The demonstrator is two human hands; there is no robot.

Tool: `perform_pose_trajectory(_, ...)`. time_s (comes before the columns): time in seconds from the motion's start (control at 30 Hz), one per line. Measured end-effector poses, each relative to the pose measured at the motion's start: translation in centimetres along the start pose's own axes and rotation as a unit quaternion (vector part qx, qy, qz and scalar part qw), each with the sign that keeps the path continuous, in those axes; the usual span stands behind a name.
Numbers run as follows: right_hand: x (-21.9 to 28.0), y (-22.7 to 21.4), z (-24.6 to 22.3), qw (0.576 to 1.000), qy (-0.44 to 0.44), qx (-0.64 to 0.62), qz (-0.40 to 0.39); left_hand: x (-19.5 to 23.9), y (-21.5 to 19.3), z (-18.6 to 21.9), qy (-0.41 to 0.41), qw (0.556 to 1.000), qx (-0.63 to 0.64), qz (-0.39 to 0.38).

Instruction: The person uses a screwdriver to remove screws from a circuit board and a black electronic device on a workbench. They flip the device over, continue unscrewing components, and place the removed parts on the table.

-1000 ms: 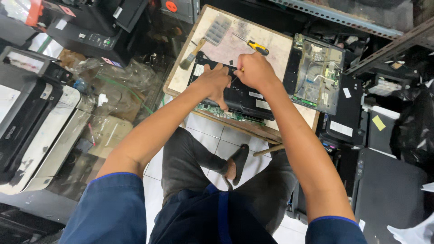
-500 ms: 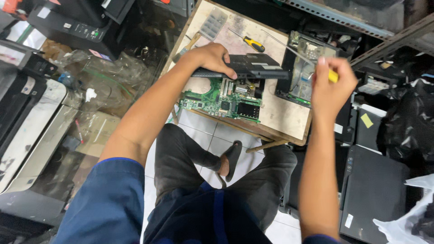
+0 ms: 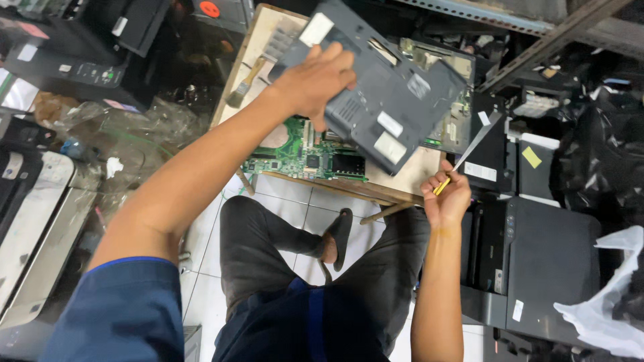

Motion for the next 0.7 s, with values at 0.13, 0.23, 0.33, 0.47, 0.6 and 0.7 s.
perform_pose_trajectory(0.13, 2.3, 2.3, -2.2, 0.999, -0.039, 0.022, 0.011, -3.1, 1.0, 3.0, 0.088, 0.992, -0.091, -0.021)
perform_pose_trajectory(0.23, 0.4, 0.5, -1.7, 0.997, -0.054, 0.029, -0.045, -5.1, 1.6, 4.5, 0.135, 0.968, -0.207, -0.043)
perform_pose_trajectory(0.33, 0.7, 0.5, -1.5, 0.995, -0.060, 0.010, -0.081, -6.5, 1.5, 4.7, 0.129, 0.964, -0.228, -0.034)
perform_pose_trajectory(0.47, 1.0, 2.3, -1.6, 0.987, -0.089, -0.022, -0.131, -6.9, 2.2, 4.2, 0.097, 0.976, -0.193, -0.024)
perform_pose_trajectory(0.6, -1.1, 2.9, -2.2, 0.972, -0.162, -0.082, -0.147, -4.5, 3.4, 4.2, -0.027, 0.995, 0.023, 0.090)
perform_pose_trajectory(0.7, -3.4, 3.4, -3.6, 0.973, -0.153, -0.172, -0.036, -1.1, 7.5, 4.1, -0.189, 0.951, 0.032, 0.244)
Point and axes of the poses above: each hand's wrist, its own x-axis away from the middle knuckle, its own y-axis out of the palm, z = x × y, the point moved 2 cm from there along -x, towards the middle knuckle, and after that the axes turned 2 degrees about x, right-handed, at the moved point
